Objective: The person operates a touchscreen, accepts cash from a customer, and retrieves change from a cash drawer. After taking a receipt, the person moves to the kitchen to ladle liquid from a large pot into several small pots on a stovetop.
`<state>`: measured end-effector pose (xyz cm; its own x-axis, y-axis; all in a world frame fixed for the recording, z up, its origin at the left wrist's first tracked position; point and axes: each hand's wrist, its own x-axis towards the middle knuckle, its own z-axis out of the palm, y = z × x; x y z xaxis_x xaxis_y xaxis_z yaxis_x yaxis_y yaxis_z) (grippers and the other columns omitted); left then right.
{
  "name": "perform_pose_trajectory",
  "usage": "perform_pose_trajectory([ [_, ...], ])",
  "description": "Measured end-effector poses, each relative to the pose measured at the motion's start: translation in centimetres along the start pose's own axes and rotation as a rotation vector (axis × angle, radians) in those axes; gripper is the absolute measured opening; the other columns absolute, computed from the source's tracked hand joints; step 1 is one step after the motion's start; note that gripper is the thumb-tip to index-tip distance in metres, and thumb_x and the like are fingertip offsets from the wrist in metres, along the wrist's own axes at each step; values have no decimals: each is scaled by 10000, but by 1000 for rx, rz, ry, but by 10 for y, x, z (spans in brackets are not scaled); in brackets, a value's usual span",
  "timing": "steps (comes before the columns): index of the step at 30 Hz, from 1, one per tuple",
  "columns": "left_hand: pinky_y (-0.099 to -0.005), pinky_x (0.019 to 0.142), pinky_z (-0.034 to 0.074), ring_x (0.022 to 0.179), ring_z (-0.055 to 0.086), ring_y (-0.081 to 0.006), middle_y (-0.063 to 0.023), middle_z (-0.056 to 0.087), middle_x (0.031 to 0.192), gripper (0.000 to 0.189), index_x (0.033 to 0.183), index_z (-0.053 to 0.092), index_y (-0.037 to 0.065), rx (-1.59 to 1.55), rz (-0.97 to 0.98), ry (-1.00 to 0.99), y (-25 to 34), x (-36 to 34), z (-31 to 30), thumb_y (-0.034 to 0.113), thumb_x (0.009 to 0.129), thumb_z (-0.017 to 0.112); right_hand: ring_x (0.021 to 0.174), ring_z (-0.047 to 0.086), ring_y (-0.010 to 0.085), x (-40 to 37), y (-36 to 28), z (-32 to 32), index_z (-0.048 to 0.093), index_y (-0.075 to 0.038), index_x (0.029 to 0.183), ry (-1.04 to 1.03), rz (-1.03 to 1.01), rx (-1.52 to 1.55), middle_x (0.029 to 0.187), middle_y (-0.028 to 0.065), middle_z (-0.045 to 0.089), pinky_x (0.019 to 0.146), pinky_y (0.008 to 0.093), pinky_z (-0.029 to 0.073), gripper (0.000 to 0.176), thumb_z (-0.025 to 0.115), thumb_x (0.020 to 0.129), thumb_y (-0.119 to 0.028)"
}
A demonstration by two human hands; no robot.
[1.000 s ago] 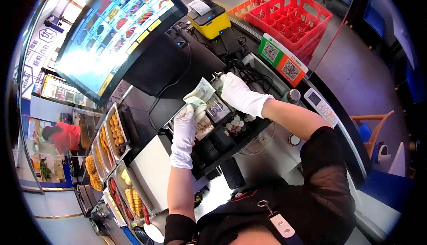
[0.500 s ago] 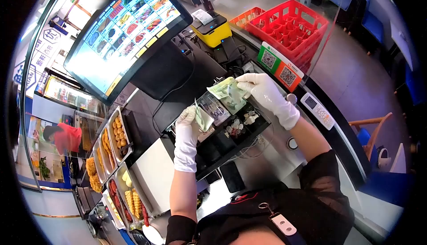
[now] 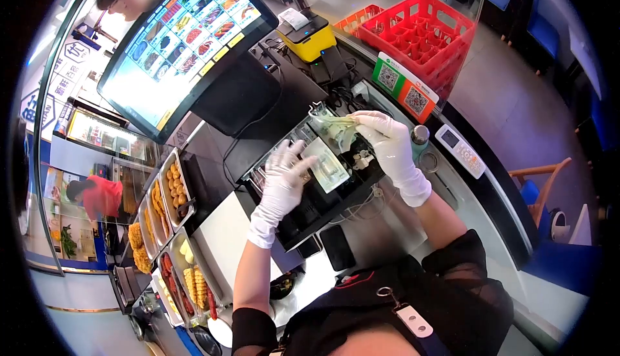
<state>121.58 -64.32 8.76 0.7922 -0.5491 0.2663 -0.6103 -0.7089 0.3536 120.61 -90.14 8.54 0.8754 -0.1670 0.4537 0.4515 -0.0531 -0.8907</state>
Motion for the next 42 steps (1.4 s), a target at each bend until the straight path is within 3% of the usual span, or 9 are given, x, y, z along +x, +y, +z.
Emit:
perform_pose_trajectory([
  [8,-377,992,434,1082,593,-312,-123,622,1187,520,1259,579,133,-102,124,-135,-5,-7,48,-31,765,597,911,632,146,-8,5,-12,667,47,1029,176,307,235,1016,82,672,835,258,501,190,624,844,48],
  [11,-286,825,520,915,660,-160,-60,703,958,222,1133,634,25,-475,-248,463,12,3,41,13,936,534,900,642,166,-7,-9,2,674,37,1022,130,-9,39,1018,94,671,827,265,509,179,628,849,26],
  [12,-249,722,538,839,663,-131,-40,693,934,175,1072,655,-6,-1029,-571,545,19,9,35,64,922,597,901,644,176,-7,-13,10,678,28,1017,107,-91,62,1016,99,671,826,265,508,179,633,845,18],
  [14,-311,697,568,756,659,-146,-48,678,931,213,1116,634,7,-1230,-869,350,31,18,1,65,912,613,906,650,217,-7,-22,24,696,-28,991,8,-232,-188,1002,98,670,803,283,512,178,660,816,-17],
  [19,-303,650,558,749,654,-146,-24,676,888,250,999,667,48,-1709,-857,469,30,14,-3,279,903,662,938,625,251,-13,-4,49,696,-76,990,-229,-376,-390,1057,62,654,818,332,497,301,623,715,25],
  [27,-240,579,521,655,631,-114,-39,673,861,123,1010,664,14,-1321,-764,673,9,-7,-3,58,925,586,1044,604,292,40,20,60,660,-32,1069,-179,-437,-477,1143,128,632,916,392,466,257,574,827,-41],
  [30,-281,658,537,758,644,-144,-46,662,885,113,972,658,24,-1486,-777,421,23,-33,-40,52,923,560,1085,584,316,74,48,52,618,-8,1137,-223,-437,-581,1215,164,598,988,411,419,272,547,894,-108],
  [34,-276,779,508,861,624,-142,-52,654,966,167,1029,661,9,-1354,-492,-449,50,-88,-29,28,880,589,1113,584,277,62,69,33,672,-25,1033,-522,-345,-563,1132,109,654,1041,407,374,266,588,892,-234],
  [42,-283,919,465,1026,599,-168,-84,627,1165,205,1065,648,-9,-980,-781,-213,60,-156,76,-3,873,580,1022,635,239,57,72,22,691,-41,880,-492,-412,-676,975,85,697,1034,455,378,235,642,857,-269],
])
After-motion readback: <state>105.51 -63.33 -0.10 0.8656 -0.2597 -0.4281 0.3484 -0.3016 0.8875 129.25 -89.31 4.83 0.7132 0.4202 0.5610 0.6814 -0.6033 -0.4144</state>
